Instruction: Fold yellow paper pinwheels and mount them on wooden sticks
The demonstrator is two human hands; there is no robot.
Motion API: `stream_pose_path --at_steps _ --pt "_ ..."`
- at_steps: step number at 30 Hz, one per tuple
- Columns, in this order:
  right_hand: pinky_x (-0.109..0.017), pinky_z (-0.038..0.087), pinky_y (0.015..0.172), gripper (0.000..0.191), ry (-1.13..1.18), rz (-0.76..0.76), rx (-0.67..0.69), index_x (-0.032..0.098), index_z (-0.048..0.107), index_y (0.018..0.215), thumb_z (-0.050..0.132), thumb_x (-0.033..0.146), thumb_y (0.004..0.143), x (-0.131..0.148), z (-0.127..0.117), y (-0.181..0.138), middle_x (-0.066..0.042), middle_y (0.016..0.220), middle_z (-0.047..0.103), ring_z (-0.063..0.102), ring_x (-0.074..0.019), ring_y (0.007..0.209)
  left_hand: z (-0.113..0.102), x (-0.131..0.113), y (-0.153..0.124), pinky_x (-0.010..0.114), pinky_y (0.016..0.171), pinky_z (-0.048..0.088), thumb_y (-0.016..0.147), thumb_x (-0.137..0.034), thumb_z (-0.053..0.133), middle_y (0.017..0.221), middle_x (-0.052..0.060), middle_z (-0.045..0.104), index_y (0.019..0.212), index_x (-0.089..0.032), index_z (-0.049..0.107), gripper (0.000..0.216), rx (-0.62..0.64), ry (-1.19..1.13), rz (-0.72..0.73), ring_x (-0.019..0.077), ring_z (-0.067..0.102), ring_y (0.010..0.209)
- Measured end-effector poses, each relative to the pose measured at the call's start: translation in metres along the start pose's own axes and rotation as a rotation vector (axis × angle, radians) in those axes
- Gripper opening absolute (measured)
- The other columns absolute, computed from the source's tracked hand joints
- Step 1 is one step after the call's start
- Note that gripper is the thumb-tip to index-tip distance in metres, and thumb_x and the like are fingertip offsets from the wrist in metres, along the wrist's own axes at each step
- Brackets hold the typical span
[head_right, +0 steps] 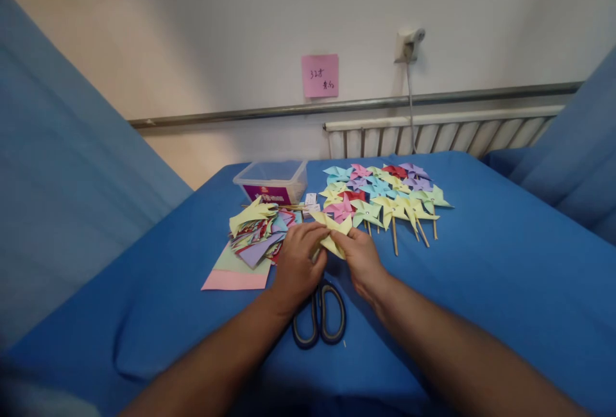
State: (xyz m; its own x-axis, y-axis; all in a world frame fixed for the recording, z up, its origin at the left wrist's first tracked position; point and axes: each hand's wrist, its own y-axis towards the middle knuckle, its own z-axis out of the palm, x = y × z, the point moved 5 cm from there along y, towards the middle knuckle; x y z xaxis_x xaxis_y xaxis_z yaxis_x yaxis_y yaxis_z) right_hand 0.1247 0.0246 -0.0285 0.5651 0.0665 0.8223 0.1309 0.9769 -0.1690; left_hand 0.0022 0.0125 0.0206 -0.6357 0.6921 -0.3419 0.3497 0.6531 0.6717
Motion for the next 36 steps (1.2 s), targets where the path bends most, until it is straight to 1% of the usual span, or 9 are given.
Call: stream_pose_path --at_steps 4,9,15,18,23,26,30,33,36 --pt "-0.026 0.043 0.059 0.029 0.002 0.066 -0.017 0.016 0.067 0.070 0.086 0.032 0.056 -0.002 0.001 -0.006 0.002 0.063 0.066 0.058 -0.0124 0.061 -0.001 -0.005 0.000 0.044 0.092 0.044 0.083 -0.007 0.057 0.109 0.006 0.071 0.104 -0.019 0.068 0.027 0.005 0.112 0.056 0.0253 0.058 0.102" --pt "-0.024 0.033 0.051 0.031 -0.056 0.047 0.046 0.017 0.059 0.062 0.086 0.031 0.057 -0.003 -0.004 0.000 0.006 0.054 0.052 0.042 -0.0081 0.051 -0.007 -0.010 0.004 0.042 0.087 0.042 0.087 -0.011 0.055 0.103 0.006 0.073 0.102 -0.020 0.069 0.022 0.028 0.226 0.117 0.0249 0.059 0.095" --pt "-0.028 0.039 0.057 0.032 -0.144 0.033 0.153 0.019 0.061 0.066 0.083 0.042 0.066 0.003 -0.006 0.005 0.002 0.060 0.056 0.049 -0.0130 0.059 -0.007 -0.010 0.004 0.043 0.087 0.041 0.087 -0.014 0.056 0.099 0.007 0.074 0.099 -0.020 0.070 0.019 0.073 0.237 0.119 0.0253 0.061 0.092" --pt "-0.030 0.044 0.064 0.039 -0.165 -0.006 0.244 0.018 0.066 0.071 0.076 0.056 0.072 0.012 -0.003 0.007 -0.002 0.068 0.063 0.054 -0.0149 0.064 -0.005 0.002 0.004 0.042 0.087 0.042 0.085 -0.016 0.059 0.096 0.006 0.075 0.097 -0.021 0.072 0.018 0.048 0.103 -0.012 0.0251 0.062 0.091" --pt "-0.032 0.048 0.070 0.048 -0.262 -0.151 0.243 0.018 0.072 0.079 0.070 0.065 0.073 0.026 -0.008 0.016 -0.004 0.074 0.067 0.060 -0.0167 0.070 -0.003 0.051 0.011 0.032 0.073 0.049 0.077 -0.028 0.068 0.082 0.004 0.074 0.081 -0.019 0.074 0.011 -0.166 -0.549 -0.618 0.0208 0.066 0.077" --pt "-0.032 0.048 0.069 0.042 -0.383 -0.246 0.216 0.018 0.070 0.078 0.066 0.060 0.078 0.028 -0.013 0.023 -0.003 0.072 0.066 0.060 -0.0165 0.068 -0.008 0.068 0.021 0.030 0.071 0.051 0.066 -0.030 0.078 0.086 0.005 0.074 0.087 -0.017 0.073 0.026 -0.342 -0.908 -0.830 0.0180 0.067 0.075" --pt "-0.030 0.047 0.063 0.028 -0.624 -0.382 0.188 0.020 0.066 0.074 0.064 0.046 0.081 0.020 -0.016 0.025 -0.001 0.068 0.065 0.059 -0.0162 0.063 -0.016 0.073 0.033 0.027 0.068 0.052 0.058 -0.022 0.081 0.080 0.005 0.073 0.078 -0.015 0.070 0.024 -0.488 -1.142 -0.934 0.0149 0.066 0.070" --pt "-0.029 0.047 0.064 0.014 -0.896 -0.517 0.234 0.021 0.068 0.083 0.062 0.033 0.084 0.011 -0.008 0.016 -0.002 0.077 0.070 0.062 -0.0169 0.068 -0.020 0.077 0.032 0.024 0.066 0.051 0.058 -0.021 0.080 0.082 0.004 0.073 0.080 -0.014 0.071 0.025 -0.577 -1.110 -0.900 0.0136 0.066 0.071" --pt "-0.030 0.049 0.073 0.015 -1.113 -0.647 0.297 0.023 0.069 0.095 0.057 0.024 0.087 0.009 0.009 0.007 -0.003 0.090 0.073 0.066 -0.0180 0.080 -0.025 0.086 0.024 0.023 0.064 0.048 0.061 -0.024 0.080 0.077 0.001 0.071 0.081 -0.013 0.072 0.025 -0.625 -0.973 -0.819 0.0113 0.062 0.067"
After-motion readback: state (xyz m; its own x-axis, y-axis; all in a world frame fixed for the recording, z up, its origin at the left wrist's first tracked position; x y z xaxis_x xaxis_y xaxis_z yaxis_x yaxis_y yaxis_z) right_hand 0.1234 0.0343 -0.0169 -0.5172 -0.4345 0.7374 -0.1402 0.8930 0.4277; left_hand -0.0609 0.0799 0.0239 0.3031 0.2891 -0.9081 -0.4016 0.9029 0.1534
